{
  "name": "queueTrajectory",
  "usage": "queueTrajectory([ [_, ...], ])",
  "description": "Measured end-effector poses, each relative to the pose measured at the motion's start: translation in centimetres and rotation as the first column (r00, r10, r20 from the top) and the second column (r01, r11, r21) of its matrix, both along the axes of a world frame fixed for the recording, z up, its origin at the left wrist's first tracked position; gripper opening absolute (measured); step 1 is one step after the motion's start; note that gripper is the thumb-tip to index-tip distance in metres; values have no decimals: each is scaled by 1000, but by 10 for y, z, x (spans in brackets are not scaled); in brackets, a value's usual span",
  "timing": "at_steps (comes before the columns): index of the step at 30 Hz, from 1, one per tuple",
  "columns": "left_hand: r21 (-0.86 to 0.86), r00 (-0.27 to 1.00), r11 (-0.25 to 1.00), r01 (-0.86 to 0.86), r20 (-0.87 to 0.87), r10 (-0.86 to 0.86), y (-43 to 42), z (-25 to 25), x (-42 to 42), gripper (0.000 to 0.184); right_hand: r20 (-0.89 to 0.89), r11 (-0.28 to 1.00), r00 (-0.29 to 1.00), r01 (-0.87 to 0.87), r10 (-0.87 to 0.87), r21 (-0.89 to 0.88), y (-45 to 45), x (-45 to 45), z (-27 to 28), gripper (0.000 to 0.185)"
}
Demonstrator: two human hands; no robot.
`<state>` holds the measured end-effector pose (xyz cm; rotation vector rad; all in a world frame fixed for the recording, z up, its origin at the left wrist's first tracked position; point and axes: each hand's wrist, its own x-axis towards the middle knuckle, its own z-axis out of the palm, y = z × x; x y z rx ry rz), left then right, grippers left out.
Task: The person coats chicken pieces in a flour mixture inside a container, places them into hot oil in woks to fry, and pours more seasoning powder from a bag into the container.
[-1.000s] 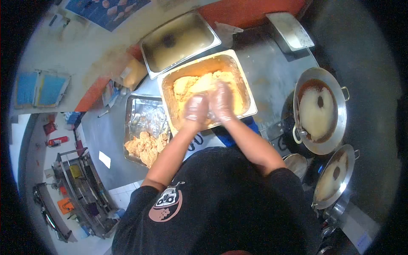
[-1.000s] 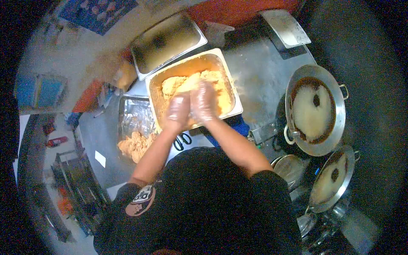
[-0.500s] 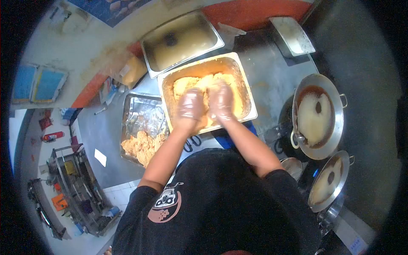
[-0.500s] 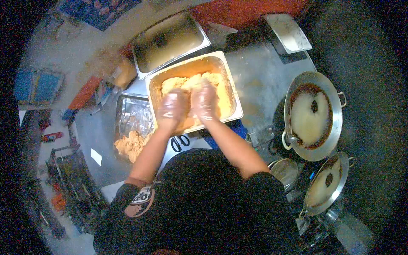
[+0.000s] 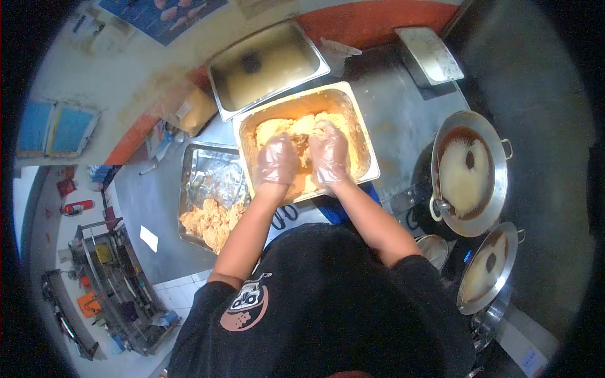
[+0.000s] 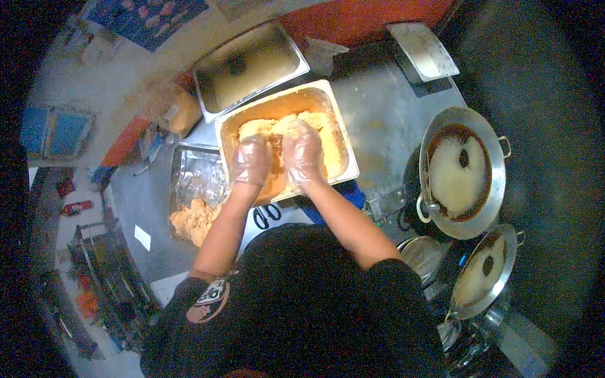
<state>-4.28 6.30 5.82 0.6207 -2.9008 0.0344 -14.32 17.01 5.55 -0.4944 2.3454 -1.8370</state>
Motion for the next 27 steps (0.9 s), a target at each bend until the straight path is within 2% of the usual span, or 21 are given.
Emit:
queueTrajectory([
  [2, 123, 998, 992, -7, -53, 13, 14, 17, 1, 19, 9, 998, 999, -52, 52, 42, -2, 5, 5, 21],
  [3, 172, 998, 985, -26, -52, 35, 11, 22, -2, 18, 48, 993, 999, -30, 24, 113, -2, 1, 6, 24],
  [6, 324, 995, 941, -95, -12, 104, -10, 30, 12, 16, 220, 995, 973, -46, 66, -93, 6, -13, 14, 26],
  [8, 238, 994, 970, -48, -89, 71, -17, 23, 23, 20, 258, 941, 935, -165, 245, -296, 18, -19, 26, 24],
  [10, 174, 989, 985, -3, -143, 28, -24, 26, 29, 24, 402, 926, 859, -190, 318, -325, 32, -21, 69, 28],
  [11, 173, 991, 985, -24, -128, 46, -26, 27, 31, 23, 424, 908, 837, -182, 345, -379, 36, -26, 70, 28],
  [13, 160, 974, 987, -7, -222, 43, -34, 28, 37, 22, 468, 865, 789, -153, 398, -478, 46, -36, 65, 29],
  [15, 96, 931, 995, 36, -364, 1, -39, 31, 42, 19, 391, 829, 815, -182, 428, -528, 59, -49, 66, 30],
  [16, 118, 935, 992, 41, -354, 4, -43, 31, 44, 19, 351, 813, 831, -191, 433, -550, 67, -52, 77, 30],
  [17, 140, 938, 989, 52, -348, 0, -49, 30, 44, 18, 343, 852, 837, -244, 426, -464, 84, -56, 93, 30],
  [19, 175, 936, 981, 82, -351, -15, -54, 36, 43, 20, 311, 866, 874, -208, 374, -456, 110, -56, 120, 31],
  [21, 196, 936, 974, 109, -349, -35, -54, 43, 41, 20, 279, 906, 918, -158, 281, -393, 142, -46, 157, 29],
  [24, 281, 936, 950, 135, -351, -29, -51, 54, 37, 18, 190, 908, 971, -54, 145, -417, 197, -22, 186, 28],
  [26, 300, 970, 950, 91, -240, -17, -51, 56, 35, 16, 153, 932, 988, 57, -2, -357, 235, 11, 215, 29],
  [27, 127, 946, 973, 191, -286, -149, -72, 22, 31, 18, 108, 941, 988, 141, -112, -309, 257, 25, 222, 29],
])
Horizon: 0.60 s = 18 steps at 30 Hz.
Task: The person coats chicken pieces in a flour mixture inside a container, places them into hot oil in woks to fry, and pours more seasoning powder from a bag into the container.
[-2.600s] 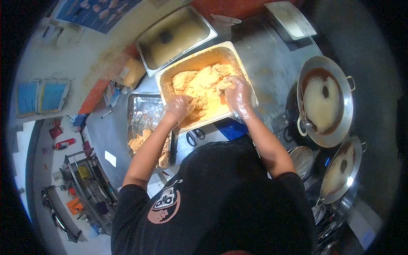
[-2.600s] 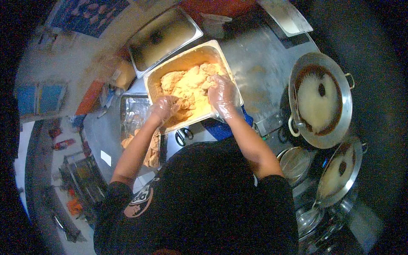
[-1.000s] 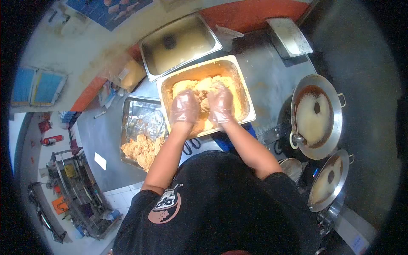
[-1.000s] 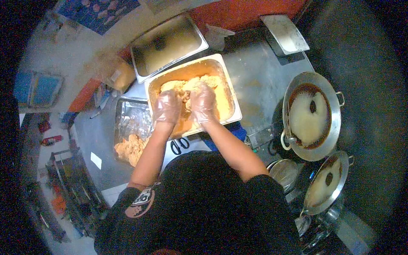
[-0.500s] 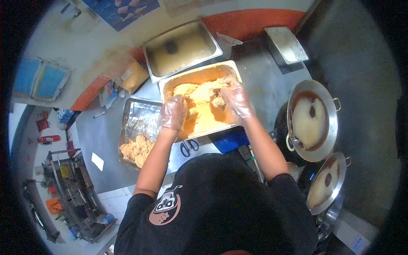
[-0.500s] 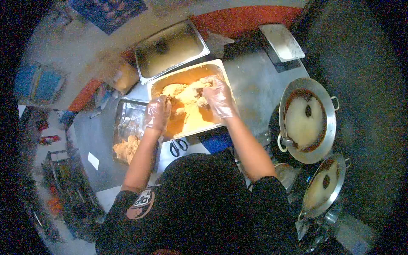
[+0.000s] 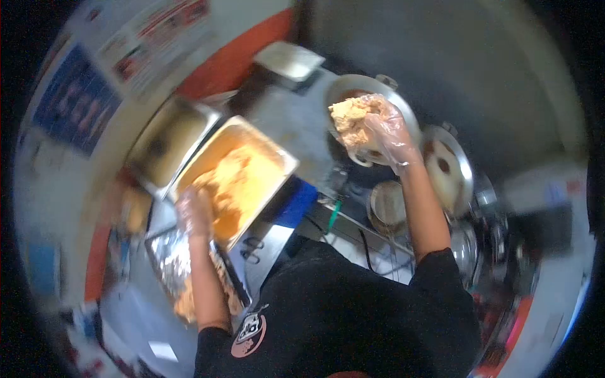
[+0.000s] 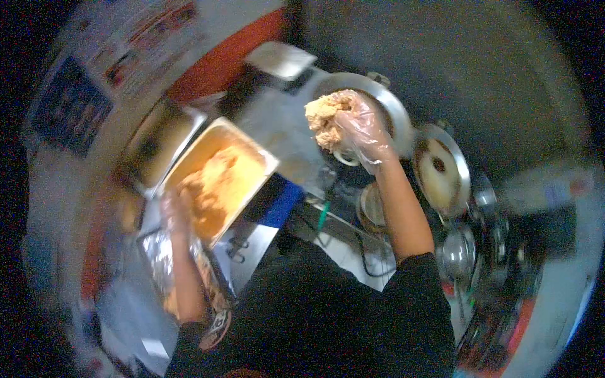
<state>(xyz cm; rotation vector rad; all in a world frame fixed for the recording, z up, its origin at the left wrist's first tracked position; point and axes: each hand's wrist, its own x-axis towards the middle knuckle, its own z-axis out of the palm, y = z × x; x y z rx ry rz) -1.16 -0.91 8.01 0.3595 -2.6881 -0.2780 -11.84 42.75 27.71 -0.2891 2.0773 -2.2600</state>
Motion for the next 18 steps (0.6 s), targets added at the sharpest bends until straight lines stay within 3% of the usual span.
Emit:
queueTrajectory([
  [2, -43, 999, 999, 25, -23, -26, -5, -27, -10, 20, -12, 985, 987, 158, -157, 73, 53, 29, 16, 30],
  [3, 66, 998, 997, -45, 43, 42, -1, -15, -11, 21, 10, 968, 968, 250, -250, 23, 71, 50, 28, 31],
  [5, 62, 985, 987, 150, -97, -144, -16, -24, -11, 24, -49, 916, 926, 379, -376, 129, 125, 78, 33, 33],
  [6, 45, 982, 985, 166, -104, -160, -22, -33, -12, 23, 10, 881, 890, 451, -457, 141, 133, 99, 55, 34],
  [7, -16, 988, 990, 143, -60, -143, -30, -49, -14, 23, -60, 854, 863, 506, -502, 122, 172, 108, 48, 33],
  [9, -198, 997, 978, 70, 41, -63, -57, -84, -22, 23, -80, 750, 795, 596, -601, 286, 219, 133, 55, 31],
  [11, -248, 990, 968, -25, 131, 59, -55, -73, -24, 24, -87, 626, 700, 681, -708, 380, 285, 143, 39, 27],
  [13, -394, 985, 905, 163, 19, -169, -78, -79, -22, 26, -155, 545, 659, 712, -736, 443, 337, 153, 21, 27],
  [15, -312, 961, 919, 243, -52, -272, -74, -67, -18, 26, -149, 494, 616, 734, -774, 466, 375, 157, 9, 27],
  [17, 24, 967, 971, 237, -97, -234, -48, -21, -9, 25, -129, 448, 582, 731, -803, 514, 413, 156, -9, 25],
  [18, -73, 980, 981, 179, -69, -184, -57, -27, -9, 23, -107, 464, 585, 730, -804, 502, 432, 154, -23, 25],
])
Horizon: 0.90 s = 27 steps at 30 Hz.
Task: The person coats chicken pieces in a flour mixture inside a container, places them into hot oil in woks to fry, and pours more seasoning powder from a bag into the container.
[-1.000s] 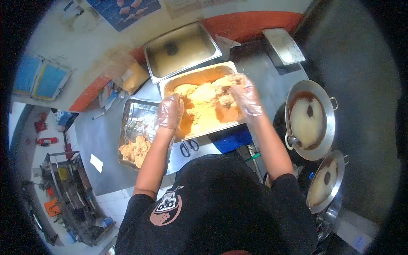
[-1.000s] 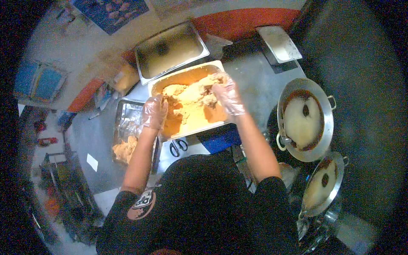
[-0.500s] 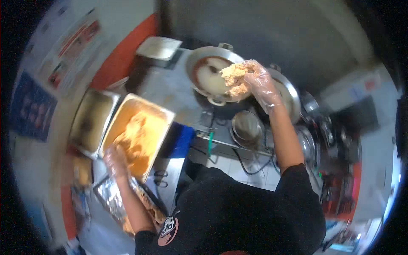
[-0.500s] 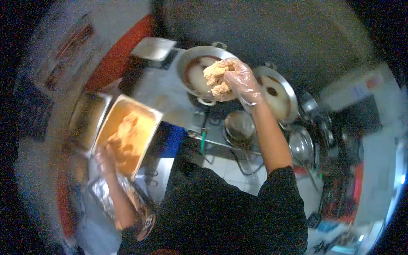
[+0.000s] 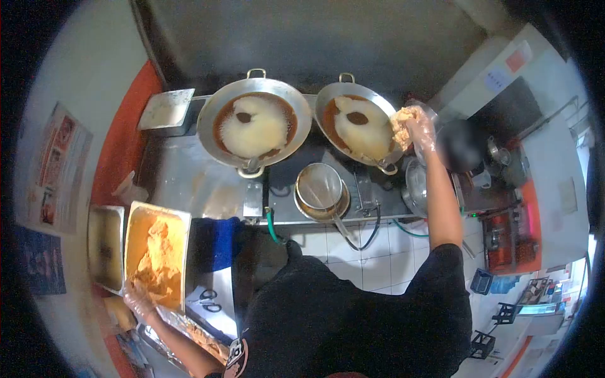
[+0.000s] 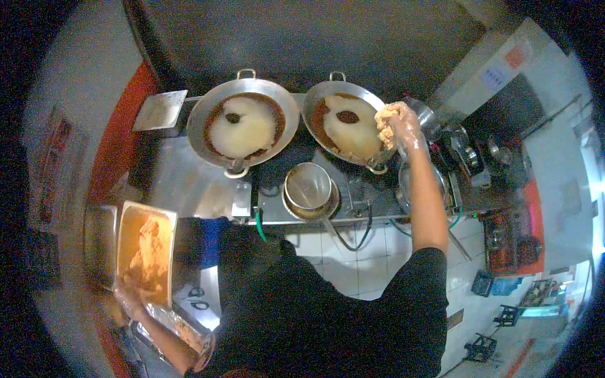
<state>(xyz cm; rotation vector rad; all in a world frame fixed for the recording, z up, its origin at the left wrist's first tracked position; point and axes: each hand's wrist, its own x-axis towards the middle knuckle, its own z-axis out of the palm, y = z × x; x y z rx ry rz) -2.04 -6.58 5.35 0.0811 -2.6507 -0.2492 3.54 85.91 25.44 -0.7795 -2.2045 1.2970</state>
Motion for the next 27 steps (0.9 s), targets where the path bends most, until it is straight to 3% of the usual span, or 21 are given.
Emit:
queueTrajectory([
  [1, -101, 998, 993, -60, 4, 60, 14, 15, -2, 22, 1, 1000, 1000, -4, 4, -28, 11, -1, -6, 25],
  [2, 152, 995, 983, -98, 19, 96, 30, 27, 6, 22, -60, 984, 998, -24, 14, -174, 18, -3, -18, 25],
  [5, 409, 992, 906, -105, -22, 125, 41, 32, 9, 22, -79, 994, 991, -111, 112, 8, 93, -30, -99, 26],
  [6, 189, 981, 963, -192, 58, 184, 35, 35, 8, 22, 47, 954, 995, -101, 92, 281, 88, -36, -97, 27],
  [9, 162, 943, 941, -297, 203, 262, 32, 43, 5, 22, 364, 883, 931, -145, -31, 447, 107, -73, -152, 33],
  [11, 213, 941, 924, -316, 194, 277, 38, 49, 6, 23, 393, 735, 920, -261, -8, 626, 104, -98, -182, 30],
  [13, 208, 958, 938, -276, 133, 252, 43, 52, 8, 23, 362, 746, 930, -285, 64, 601, 93, -122, -201, 29],
  [15, 207, 958, 939, -275, 135, 251, 46, 57, 12, 23, 242, 902, 957, -243, 162, 358, 83, -145, -213, 28],
  [16, 207, 958, 939, -276, 138, 251, 48, 58, 14, 23, 257, 920, 954, -232, 152, 316, 78, -153, -217, 28],
  [19, 381, 952, 878, -291, 208, 225, 60, 70, 15, 24, 307, 963, 943, -192, 127, 191, 63, -173, -227, 26],
  [22, 191, 931, 921, -341, 205, 302, 90, 94, 17, 25, 344, 992, 932, -125, 114, 8, 57, -185, -230, 25],
  [25, 374, 929, 852, -367, 195, 315, 60, 72, 17, 26, 380, 979, 919, -30, 106, -199, 54, -189, -228, 25],
  [27, 265, 917, 885, -383, 220, 331, 52, 70, 18, 27, 450, 978, 884, -190, 130, 89, 57, -186, -226, 24],
])
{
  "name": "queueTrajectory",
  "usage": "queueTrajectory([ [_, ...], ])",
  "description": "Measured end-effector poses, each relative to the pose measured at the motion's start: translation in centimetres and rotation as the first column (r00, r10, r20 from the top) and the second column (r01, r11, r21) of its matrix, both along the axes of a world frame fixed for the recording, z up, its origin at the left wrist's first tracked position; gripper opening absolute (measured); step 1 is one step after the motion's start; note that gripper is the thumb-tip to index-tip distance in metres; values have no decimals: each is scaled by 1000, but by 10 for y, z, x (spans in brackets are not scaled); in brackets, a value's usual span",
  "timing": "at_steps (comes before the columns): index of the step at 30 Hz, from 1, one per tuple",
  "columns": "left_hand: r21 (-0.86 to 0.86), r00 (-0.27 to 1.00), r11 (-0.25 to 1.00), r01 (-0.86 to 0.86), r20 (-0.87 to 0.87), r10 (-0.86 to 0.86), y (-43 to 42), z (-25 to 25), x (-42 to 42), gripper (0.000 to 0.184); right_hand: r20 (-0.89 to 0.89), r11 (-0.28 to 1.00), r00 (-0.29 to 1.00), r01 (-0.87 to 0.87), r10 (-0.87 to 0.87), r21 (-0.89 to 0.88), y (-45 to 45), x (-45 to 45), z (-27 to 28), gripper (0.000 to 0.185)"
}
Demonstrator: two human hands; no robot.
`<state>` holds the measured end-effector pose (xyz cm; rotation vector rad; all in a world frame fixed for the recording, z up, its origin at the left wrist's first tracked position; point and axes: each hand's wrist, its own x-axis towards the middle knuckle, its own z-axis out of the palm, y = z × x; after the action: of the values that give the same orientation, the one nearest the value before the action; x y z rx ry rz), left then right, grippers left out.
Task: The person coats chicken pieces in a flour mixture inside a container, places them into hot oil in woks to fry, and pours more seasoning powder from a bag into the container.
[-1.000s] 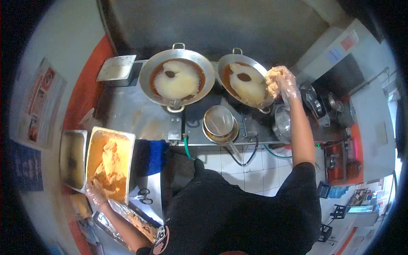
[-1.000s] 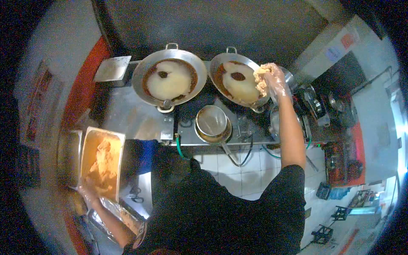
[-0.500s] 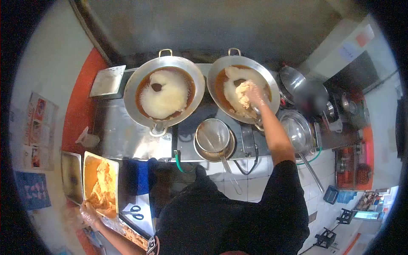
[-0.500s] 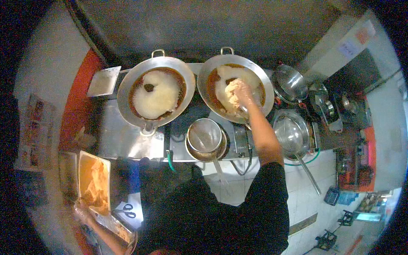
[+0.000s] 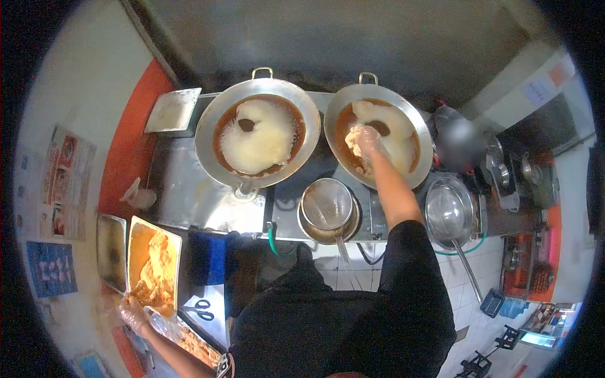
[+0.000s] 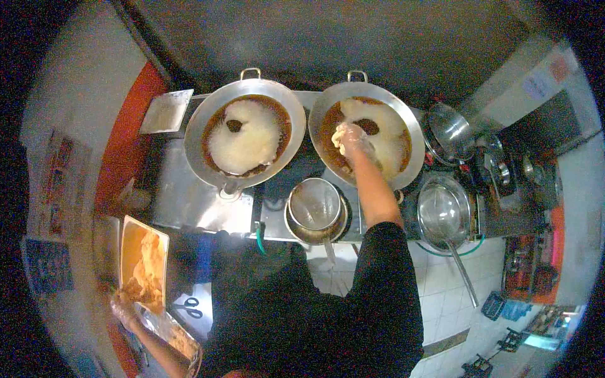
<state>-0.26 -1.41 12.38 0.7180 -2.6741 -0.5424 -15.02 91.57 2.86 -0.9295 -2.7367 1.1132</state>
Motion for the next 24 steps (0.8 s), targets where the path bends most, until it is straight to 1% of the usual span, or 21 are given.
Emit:
queueTrajectory([
  [1, -49, 1000, 999, 4, 30, -3, -1, 1, 1, 27, 49, 916, 980, -197, 192, 349, 6, 5, 1, 26],
  [3, -120, 998, 993, 18, 68, -10, 11, 10, 1, 27, 87, 788, 962, -262, 258, 557, 13, 7, 0, 28],
  [4, -154, 996, 988, 28, 89, -14, 19, 15, 2, 27, 25, 875, 987, -151, 157, 460, 18, 1, -2, 29],
  [5, -103, 999, 994, 21, 47, -16, 20, 14, 3, 27, -24, 936, 999, -34, 45, 350, 22, -1, -4, 30],
  [7, 5, 999, 1000, 13, -38, -13, 22, 10, 4, 27, -256, 965, 965, 11, 58, 261, 42, 3, -1, 36],
  [8, -1, 999, 999, 32, -38, -32, 23, 10, 4, 27, -369, 977, 928, 26, 56, 214, 53, 7, 1, 40],
  [10, -11, 997, 998, 70, -38, -70, 25, 15, 5, 27, -376, 958, 926, 74, 37, 275, 77, 22, 19, 46],
  [11, -70, 998, 996, 56, -10, -57, 21, 16, 3, 27, -381, 947, 924, 97, 28, 306, 83, 28, 28, 49],
  [12, -131, 999, 990, 44, 16, -42, 16, 16, 1, 27, -333, 948, 942, 136, -34, 287, 69, 41, 62, 49],
  [13, -190, 999, 981, 33, 42, -25, 13, 16, -1, 27, -282, 946, 955, 175, -96, 272, 39, 64, 121, 48],
  [15, -126, 996, 988, 87, 3, -87, 29, 39, -3, 26, -252, 940, 955, 220, -153, 260, 24, 89, 153, 48],
  [16, -95, 993, 989, 117, -18, -119, 34, 47, -4, 26, -276, 938, 949, 225, -150, 263, 32, 100, 155, 47],
  [17, 18, 988, 991, 131, -89, -129, 13, 37, -6, 25, -300, 936, 942, 231, -147, 264, 36, 110, 156, 47],
  [18, 129, 978, 980, 153, -161, -131, -19, 22, -13, 25, -305, 943, 932, 263, -195, 202, 28, 119, 163, 47],
  [20, 87, 978, 984, 152, -154, -138, -33, 23, -18, 26, -303, 944, 908, 323, -287, 74, 9, 139, 182, 47],
  [21, -68, 987, 989, 134, -77, -139, -22, 44, -21, 26, -326, 945, 901, 322, -287, 58, 6, 147, 181, 48],
  [22, -222, 992, 967, 124, -1, -127, -14, 59, -22, 26, -349, 946, 893, 320, -286, 43, 3, 154, 180, 48],
  [23, -254, 985, 954, 158, -20, -169, -20, 61, -26, 26, -374, 948, 883, 318, -285, 28, 0, 162, 179, 49],
  [24, -234, 968, 947, 220, -72, -242, -23, 66, -29, 26, -397, 944, 877, 323, -270, 70, -1, 169, 177, 48],
])
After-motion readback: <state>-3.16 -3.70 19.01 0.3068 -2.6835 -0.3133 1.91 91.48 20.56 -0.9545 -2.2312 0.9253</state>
